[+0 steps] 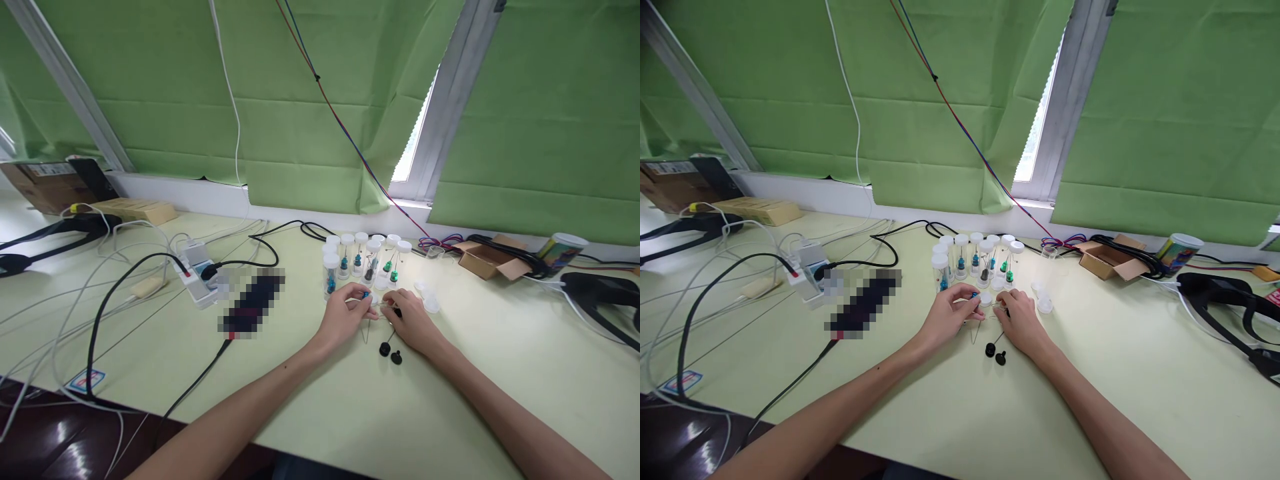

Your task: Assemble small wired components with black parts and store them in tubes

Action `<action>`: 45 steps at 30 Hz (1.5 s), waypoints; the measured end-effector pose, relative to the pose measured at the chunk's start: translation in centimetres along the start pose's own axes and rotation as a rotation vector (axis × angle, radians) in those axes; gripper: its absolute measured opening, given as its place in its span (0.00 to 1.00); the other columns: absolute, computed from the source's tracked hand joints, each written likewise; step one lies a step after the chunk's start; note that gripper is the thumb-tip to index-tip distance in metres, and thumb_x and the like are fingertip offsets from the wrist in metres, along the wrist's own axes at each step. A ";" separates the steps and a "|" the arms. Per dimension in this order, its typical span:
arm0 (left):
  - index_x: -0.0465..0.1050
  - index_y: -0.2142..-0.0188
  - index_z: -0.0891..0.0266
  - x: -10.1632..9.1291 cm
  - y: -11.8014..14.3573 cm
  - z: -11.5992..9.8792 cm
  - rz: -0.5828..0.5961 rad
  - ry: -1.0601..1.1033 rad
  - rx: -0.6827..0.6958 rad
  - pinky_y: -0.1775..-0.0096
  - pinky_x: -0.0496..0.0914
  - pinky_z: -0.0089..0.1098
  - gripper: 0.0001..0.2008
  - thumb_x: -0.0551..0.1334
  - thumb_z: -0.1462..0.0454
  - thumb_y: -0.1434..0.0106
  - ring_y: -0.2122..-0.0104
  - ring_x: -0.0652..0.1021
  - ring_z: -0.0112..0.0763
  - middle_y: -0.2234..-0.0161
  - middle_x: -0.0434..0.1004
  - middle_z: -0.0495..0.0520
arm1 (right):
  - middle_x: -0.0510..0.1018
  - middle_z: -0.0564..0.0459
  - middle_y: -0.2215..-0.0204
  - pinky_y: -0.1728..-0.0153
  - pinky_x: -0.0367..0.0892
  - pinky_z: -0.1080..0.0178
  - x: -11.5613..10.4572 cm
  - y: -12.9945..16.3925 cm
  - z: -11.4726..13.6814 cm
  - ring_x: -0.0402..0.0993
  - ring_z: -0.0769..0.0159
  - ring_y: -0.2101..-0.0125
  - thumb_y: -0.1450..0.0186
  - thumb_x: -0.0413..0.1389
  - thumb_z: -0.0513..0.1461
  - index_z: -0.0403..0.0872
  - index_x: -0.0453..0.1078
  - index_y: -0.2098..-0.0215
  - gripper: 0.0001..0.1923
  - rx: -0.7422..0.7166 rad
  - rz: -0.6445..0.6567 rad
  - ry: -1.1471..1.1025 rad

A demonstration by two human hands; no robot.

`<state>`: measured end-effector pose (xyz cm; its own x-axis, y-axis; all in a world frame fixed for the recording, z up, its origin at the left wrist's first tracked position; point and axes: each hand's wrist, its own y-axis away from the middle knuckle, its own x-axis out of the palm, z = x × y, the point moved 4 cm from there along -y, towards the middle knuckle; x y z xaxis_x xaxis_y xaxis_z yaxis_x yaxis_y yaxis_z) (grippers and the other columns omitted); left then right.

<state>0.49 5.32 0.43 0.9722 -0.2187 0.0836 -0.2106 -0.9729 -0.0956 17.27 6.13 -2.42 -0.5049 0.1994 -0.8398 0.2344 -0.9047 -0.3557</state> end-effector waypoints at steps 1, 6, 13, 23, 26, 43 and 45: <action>0.70 0.63 0.64 0.0 0.0 0.0 0.001 0.003 0.003 0.65 0.78 0.31 0.07 0.64 0.64 0.39 0.72 0.80 0.27 0.67 0.69 0.50 | 0.74 0.46 0.63 0.57 0.62 0.52 0.0 0.0 0.0 0.69 0.55 0.60 0.33 0.50 0.39 0.46 0.69 0.60 0.08 -0.002 0.003 0.004; 0.70 0.64 0.64 0.1 0.0 0.2 0.003 0.013 0.006 0.65 0.79 0.33 0.08 0.65 0.63 0.40 0.73 0.80 0.28 0.68 0.69 0.50 | 0.74 0.47 0.65 0.57 0.62 0.52 -0.1 -0.2 0.3 0.69 0.56 0.61 0.32 0.47 0.37 0.47 0.68 0.63 0.08 -0.030 0.027 0.043; 0.72 0.64 0.64 0.0 -0.1 0.4 0.003 0.025 0.023 0.65 0.79 0.34 0.12 0.67 0.59 0.43 0.73 0.80 0.29 0.68 0.71 0.51 | 0.74 0.47 0.66 0.58 0.63 0.53 -0.3 -0.5 0.5 0.69 0.57 0.63 0.31 0.47 0.36 0.48 0.68 0.64 0.08 -0.100 0.047 0.097; 0.72 0.64 0.64 0.0 -0.1 0.2 -0.004 0.033 0.013 0.66 0.79 0.34 0.12 0.67 0.59 0.43 0.73 0.80 0.28 0.68 0.71 0.51 | 0.74 0.46 0.65 0.62 0.68 0.58 -1.1 -0.7 1.0 0.72 0.59 0.63 0.30 0.47 0.38 0.47 0.72 0.62 0.11 -0.219 0.093 0.003; 0.72 0.65 0.64 0.1 0.0 0.0 -0.005 0.043 0.010 0.66 0.79 0.34 0.12 0.68 0.59 0.44 0.73 0.79 0.28 0.69 0.72 0.51 | 0.75 0.46 0.65 0.62 0.69 0.58 -1.4 -0.7 1.2 0.73 0.59 0.62 0.30 0.48 0.38 0.48 0.73 0.62 0.12 -0.261 0.124 -0.007; 0.71 0.64 0.64 0.0 -0.1 0.1 0.009 0.045 0.021 0.66 0.79 0.34 0.11 0.67 0.59 0.43 0.74 0.79 0.27 0.69 0.71 0.50 | 0.73 0.46 0.60 0.58 0.70 0.58 -2.3 -0.3 0.5 0.73 0.60 0.58 0.31 0.47 0.34 0.49 0.72 0.57 0.12 -0.312 0.200 -0.064; 0.71 0.64 0.64 0.0 -0.1 0.1 0.005 0.048 0.014 0.66 0.79 0.34 0.11 0.67 0.59 0.43 0.74 0.79 0.27 0.69 0.71 0.50 | 0.72 0.47 0.60 0.59 0.70 0.58 -2.1 -0.4 0.4 0.72 0.60 0.58 0.31 0.47 0.33 0.49 0.71 0.58 0.12 -0.309 0.204 -0.063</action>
<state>0.54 5.43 0.37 0.9651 -0.2268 0.1305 -0.2133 -0.9708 -0.1099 17.93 5.91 -0.40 -0.4697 -0.0051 -0.8828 0.5700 -0.7654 -0.2988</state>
